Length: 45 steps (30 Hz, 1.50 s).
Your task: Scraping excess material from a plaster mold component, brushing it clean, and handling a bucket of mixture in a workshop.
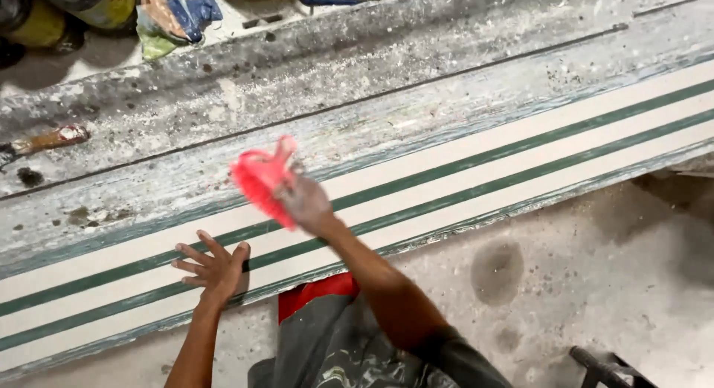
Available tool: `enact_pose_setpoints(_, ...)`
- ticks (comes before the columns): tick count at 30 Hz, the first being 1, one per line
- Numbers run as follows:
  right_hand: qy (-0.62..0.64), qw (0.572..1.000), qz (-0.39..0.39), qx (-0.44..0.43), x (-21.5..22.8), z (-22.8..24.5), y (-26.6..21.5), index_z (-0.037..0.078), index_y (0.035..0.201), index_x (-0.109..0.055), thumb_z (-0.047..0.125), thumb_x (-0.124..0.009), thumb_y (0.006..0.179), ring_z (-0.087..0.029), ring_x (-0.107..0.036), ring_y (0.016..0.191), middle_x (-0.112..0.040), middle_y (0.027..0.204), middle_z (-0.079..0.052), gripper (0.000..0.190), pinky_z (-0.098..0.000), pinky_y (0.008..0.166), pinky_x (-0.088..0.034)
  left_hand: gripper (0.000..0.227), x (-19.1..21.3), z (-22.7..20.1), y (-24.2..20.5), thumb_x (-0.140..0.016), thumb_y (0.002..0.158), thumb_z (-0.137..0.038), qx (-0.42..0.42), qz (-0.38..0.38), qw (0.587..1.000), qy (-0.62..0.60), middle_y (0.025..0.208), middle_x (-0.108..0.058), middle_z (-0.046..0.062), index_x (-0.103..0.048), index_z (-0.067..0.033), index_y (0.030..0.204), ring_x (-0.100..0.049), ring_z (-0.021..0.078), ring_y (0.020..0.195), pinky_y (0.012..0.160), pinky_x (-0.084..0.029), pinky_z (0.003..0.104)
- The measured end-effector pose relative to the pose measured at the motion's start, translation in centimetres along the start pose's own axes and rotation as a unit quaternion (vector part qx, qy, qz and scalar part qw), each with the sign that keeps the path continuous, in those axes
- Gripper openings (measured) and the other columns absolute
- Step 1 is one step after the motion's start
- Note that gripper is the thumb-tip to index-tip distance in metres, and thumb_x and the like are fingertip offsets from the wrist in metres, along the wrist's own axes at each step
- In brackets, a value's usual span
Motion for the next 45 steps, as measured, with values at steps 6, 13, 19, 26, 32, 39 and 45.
enact_pose_setpoints(6, -0.08, 0.942, -0.263, -0.191, 24.2, -22.3, -2.9, 0.008, 0.137, -0.059, 0.052, -0.058, 0.098, -0.048, -0.069, 0.103, -0.073, 0.111, -0.024, 0.059, -0.0582, 0.091, -0.054, 0.112, 1.1, -1.9, -1.0, -0.044, 0.091, -0.075, 0.042, 0.021, 0.999, 0.028, 0.16, 0.037, 0.029, 0.012, -0.0135, 0.167, 0.036, 0.0583, 0.14, 0.109, 0.019, 0.078)
enact_pose_setpoints(13, -0.042, 0.877, -0.471, -0.084, 37.5, -26.3, -5.7, -0.01, 0.134, -0.04, 0.018, -0.06, 0.104, -0.023, -0.064, 0.069, -0.064, 0.098, -0.018, 0.045, -0.0322, 0.054, -0.057, 0.127, 2.7, -3.8, -3.1, -0.033, 0.081, -0.085, -0.007, 0.11, 0.994, -0.016, 0.15, 0.047, 0.035, 0.022, -0.0014, 0.159, 0.052, 0.059, 0.124, 0.092, 0.027, 0.079)
enact_pose_setpoints(19, 0.125, 0.987, -0.092, 0.031, 8.6, -2.0, 3.0, 0.01, 0.123, -0.061, 0.036, -0.06, 0.096, -0.014, -0.064, 0.057, -0.069, 0.084, -0.005, 0.037, -0.0252, 0.047, -0.054, 0.125, 2.8, -4.0, -2.8, -0.036, 0.081, -0.082, 0.011, 0.086, 0.996, 0.008, 0.153, 0.045, 0.033, 0.021, -0.0043, 0.161, 0.05, 0.0577, 0.128, 0.095, 0.024, 0.078)
enact_pose_setpoints(26, 0.046, 0.98, -0.182, -0.066, 20.4, -15.3, 1.0, 0.002, 0.128, -0.056, 0.035, -0.055, 0.099, -0.022, -0.068, 0.077, -0.068, 0.099, -0.013, 0.044, -0.0325, 0.062, -0.059, 0.1, 4.1, -5.5, -4.3, -0.032, 0.092, -0.065, 0.022, -0.019, 1.0, -0.001, 0.164, 0.027, 0.029, 0.004, -0.0064, 0.165, 0.034, 0.0501, 0.144, 0.109, 0.013, 0.075)
enact_pose_setpoints(32, -0.117, 0.886, -0.392, -0.218, 52.8, -40.8, -8.2, -0.004, 0.13, -0.044, 0.019, -0.045, 0.112, -0.024, -0.071, 0.066, -0.066, 0.094, -0.016, 0.03, -0.0295, 0.046, -0.063, 0.074, 4.8, -11.2, -10.2, -0.06, 0.095, -0.033, -0.072, -0.192, 0.977, -0.05, 0.161, -0.022, 0.043, -0.046, 0.0175, 0.147, -0.013, 0.0593, 0.15, 0.115, -0.023, 0.064)
enact_pose_setpoints(39, 0.136, 0.921, -0.362, 0.039, 41.7, -23.7, -5.5, 0.001, 0.139, -0.046, 0.025, -0.057, 0.11, -0.012, -0.06, 0.074, -0.058, 0.101, -0.006, 0.04, -0.0223, 0.057, -0.057, 0.034, 0.3, -14.6, -18.1, -0.059, 0.105, -0.012, -0.056, -0.212, 0.962, -0.164, 0.115, -0.062, 0.021, -0.062, 0.0116, 0.13, -0.063, 0.0293, 0.089, 0.077, -0.052, 0.04)
enact_pose_setpoints(45, 0.317, 0.935, 0.018, -0.161, 19.3, -13.0, -7.1, 0.002, 0.137, -0.06, 0.028, -0.064, 0.095, -0.027, -0.076, 0.074, -0.073, 0.106, -0.02, 0.05, -0.034, 0.051, -0.067, 0.052, -1.9, -23.5, -18.5, -0.061, 0.101, -0.044, -0.106, -0.129, 0.976, -0.139, 0.07, -0.066, 0.011, -0.075, 0.0048, 0.091, -0.058, 0.0215, 0.062, 0.061, -0.046, 0.034)
Point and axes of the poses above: each hand's wrist, its own y-axis towards the middle knuckle, its own x-axis out of the back of the hand, z = x × y, the point moved 6 cm from there along y, towards the middle knuckle
